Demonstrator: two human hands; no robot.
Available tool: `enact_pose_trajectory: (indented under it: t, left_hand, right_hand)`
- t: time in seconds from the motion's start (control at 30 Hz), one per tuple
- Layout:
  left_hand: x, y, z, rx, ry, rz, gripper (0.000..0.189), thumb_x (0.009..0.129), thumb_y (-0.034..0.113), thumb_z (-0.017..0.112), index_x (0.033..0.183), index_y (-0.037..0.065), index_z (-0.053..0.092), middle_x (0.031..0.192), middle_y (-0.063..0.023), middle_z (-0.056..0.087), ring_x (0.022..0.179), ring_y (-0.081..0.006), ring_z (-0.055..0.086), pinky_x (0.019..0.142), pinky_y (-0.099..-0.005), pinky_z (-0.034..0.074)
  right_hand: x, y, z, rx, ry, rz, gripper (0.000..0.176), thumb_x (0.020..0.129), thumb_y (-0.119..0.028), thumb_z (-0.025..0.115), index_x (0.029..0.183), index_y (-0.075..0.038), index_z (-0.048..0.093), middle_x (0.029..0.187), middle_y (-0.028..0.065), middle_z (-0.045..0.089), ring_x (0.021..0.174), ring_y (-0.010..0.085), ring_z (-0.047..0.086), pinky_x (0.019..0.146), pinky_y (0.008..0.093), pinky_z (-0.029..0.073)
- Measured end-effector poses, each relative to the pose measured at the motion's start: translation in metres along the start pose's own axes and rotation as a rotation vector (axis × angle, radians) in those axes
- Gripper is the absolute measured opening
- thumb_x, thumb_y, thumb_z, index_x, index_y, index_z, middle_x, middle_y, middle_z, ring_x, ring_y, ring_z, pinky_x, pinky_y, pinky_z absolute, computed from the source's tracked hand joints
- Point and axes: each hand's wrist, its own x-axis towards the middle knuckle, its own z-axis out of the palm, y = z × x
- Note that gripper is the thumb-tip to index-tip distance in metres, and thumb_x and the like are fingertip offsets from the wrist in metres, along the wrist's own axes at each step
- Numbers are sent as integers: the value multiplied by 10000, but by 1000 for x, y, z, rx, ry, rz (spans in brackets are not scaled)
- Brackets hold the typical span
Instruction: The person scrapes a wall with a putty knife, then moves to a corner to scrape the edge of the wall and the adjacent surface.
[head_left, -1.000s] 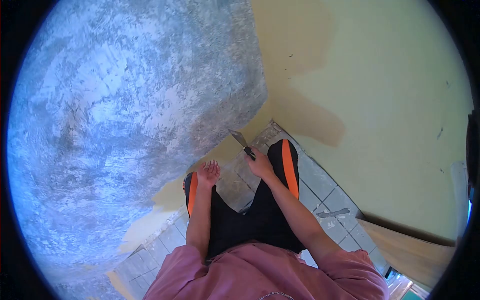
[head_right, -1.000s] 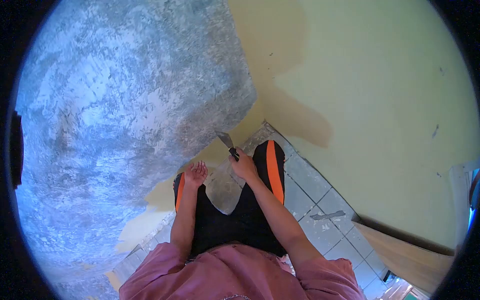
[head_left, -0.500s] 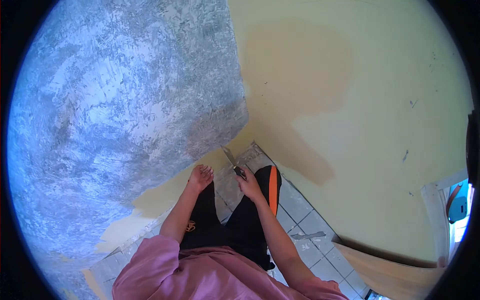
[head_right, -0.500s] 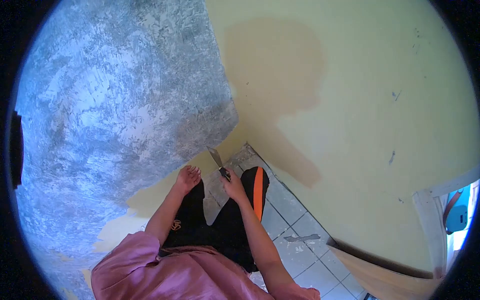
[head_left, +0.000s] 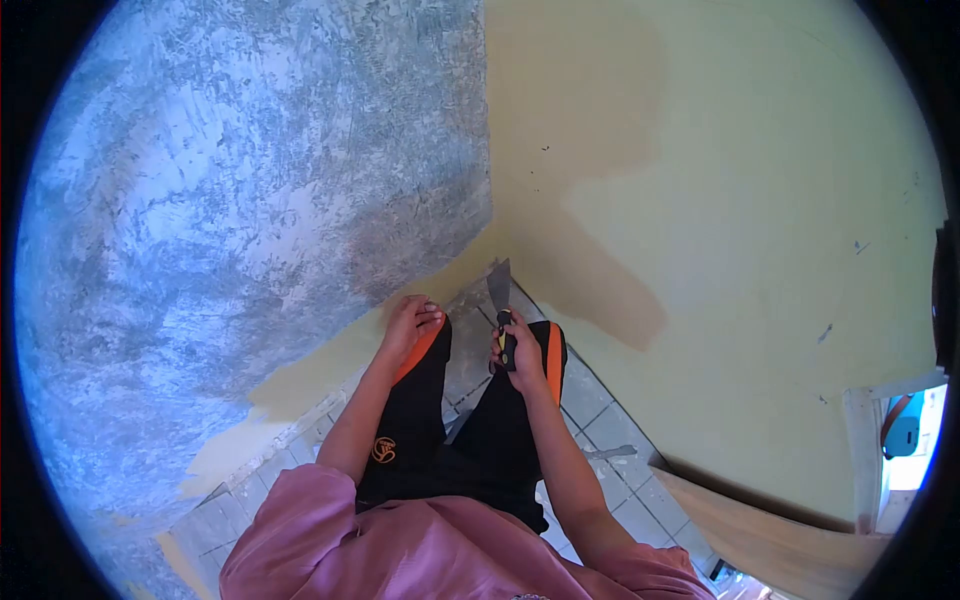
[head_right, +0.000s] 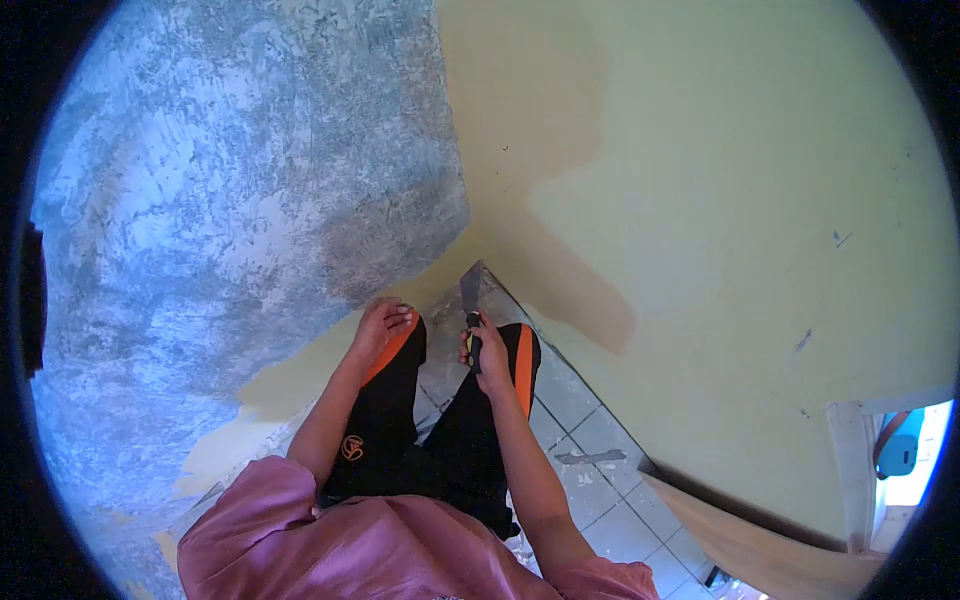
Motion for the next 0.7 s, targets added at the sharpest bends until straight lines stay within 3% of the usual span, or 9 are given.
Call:
enact_pose_trajectory:
  t: [0.17,0.3,0.37,0.5,0.57,0.6,0.67,0.7]
  left_hand:
    - [24,-9,3,284,-87,-41,205,846,225,454,954,51,448,862,-65,503,802,-150,540,668,-286,487]
    - [33,-17,9,391,-138,-38,202,846,236,453,960,70,449,870,-45,502,775,-127,528,652,-275,474]
    - [42,-20,16,352,-142,-75,249,839,286,455,974,76,452,878,-48,498,754,-126,513,630,-280,465]
    - [77,-24,44,381,-105,-153,368,816,398,466,988,73,441,939,-56,479,732,-146,512,623,-309,452]
    - [112,-22,61,81,-5,-539,402,800,447,449,984,91,474,862,-72,495,612,-140,489,486,-283,441]
    - [135,-28,59,100,-3,-551,402,800,447,449,984,91,474,862,-72,495,612,-140,489,486,-283,441]
    - [178,-48,48,129,16,-607,363,793,465,451,878,119,520,749,-58,510,462,-131,438,329,-251,363]
    - [189,-52,43,139,26,-618,363,793,465,451,878,119,520,749,-58,510,462,-131,438,329,-251,363]
  right_hand:
    - [-3,-2,1,-55,66,-23,489,792,-157,404,1267,-110,299,732,57,479,542,141,464,476,275,397]
    - [7,-18,22,-101,209,105,354,820,-199,407,1166,-128,381,685,42,442,499,142,452,407,268,358]
    - [28,-24,24,-259,266,193,300,829,-200,412,1122,-135,400,683,41,435,506,137,444,404,264,357]
    - [83,-31,41,-143,207,286,275,837,-180,402,1112,-177,400,675,32,454,497,103,415,388,199,326]
    - [124,-14,28,-25,187,278,286,837,-173,397,1122,-184,395,675,39,455,487,101,409,373,188,312]
    - [142,-5,23,67,158,272,298,836,-165,392,1133,-191,391,676,46,456,476,100,403,358,177,299]
    - [164,9,21,137,215,259,276,835,-165,393,1110,-186,406,669,45,457,463,98,402,346,173,292]
    - [174,14,21,186,266,243,256,834,-164,394,1088,-180,422,662,44,457,450,97,400,334,169,285]
